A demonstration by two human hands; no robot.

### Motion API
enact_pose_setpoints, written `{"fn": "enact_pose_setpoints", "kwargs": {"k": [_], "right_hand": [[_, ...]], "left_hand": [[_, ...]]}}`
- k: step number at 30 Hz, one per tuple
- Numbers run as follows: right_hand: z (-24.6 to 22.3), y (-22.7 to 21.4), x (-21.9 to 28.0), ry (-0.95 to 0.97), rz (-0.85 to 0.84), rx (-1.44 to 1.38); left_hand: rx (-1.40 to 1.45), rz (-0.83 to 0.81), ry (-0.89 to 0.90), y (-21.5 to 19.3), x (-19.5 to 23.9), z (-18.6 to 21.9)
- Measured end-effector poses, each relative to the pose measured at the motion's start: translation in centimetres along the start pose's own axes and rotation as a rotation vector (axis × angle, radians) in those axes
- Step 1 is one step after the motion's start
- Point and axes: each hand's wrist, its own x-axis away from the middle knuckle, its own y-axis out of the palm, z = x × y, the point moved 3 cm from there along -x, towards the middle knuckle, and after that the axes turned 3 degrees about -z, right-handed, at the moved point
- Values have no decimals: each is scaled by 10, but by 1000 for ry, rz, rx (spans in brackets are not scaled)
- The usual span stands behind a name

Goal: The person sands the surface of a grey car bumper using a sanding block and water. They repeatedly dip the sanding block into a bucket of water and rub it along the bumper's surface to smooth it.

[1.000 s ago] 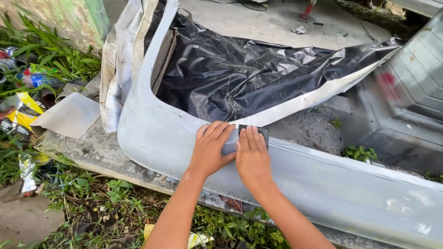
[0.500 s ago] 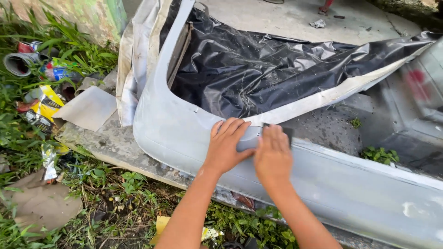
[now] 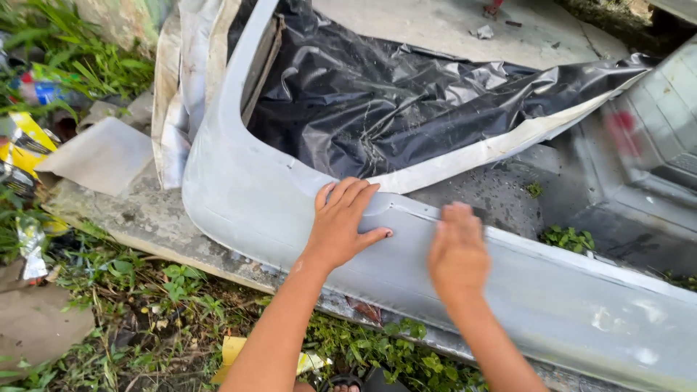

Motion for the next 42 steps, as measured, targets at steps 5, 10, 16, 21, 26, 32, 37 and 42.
{"fn": "enact_pose_setpoints", "kwargs": {"k": [5,10,16,21,26,32,37,42], "right_hand": [[-73,8,-33,-147,42,-208],[1,-38,13,-168,27,-282],[12,-44,30,-25,-29,-173],[-59,-3,-32,-153,4,-301],[-45,-13,-42,-221,-41,-288],[56,-56,10,-121,-165,-295],[-5,-14,-25,-117,-64,-323],[-43,-7,-51,-278,-83,-444]], "left_hand": [[-86,-34,20,3,2,-11],[-56,-24,14,-7,3,-1],[-53,-26,2,-1,3,-4],[-53,-51,-19,-2,2,-4],[-73,-66,-13,-3,-1,-5],[-128,15,58,3,0,-11],[-58,-39,-15,-6,0,-4],[-68,-90,-45,-8,5,-1]]}}
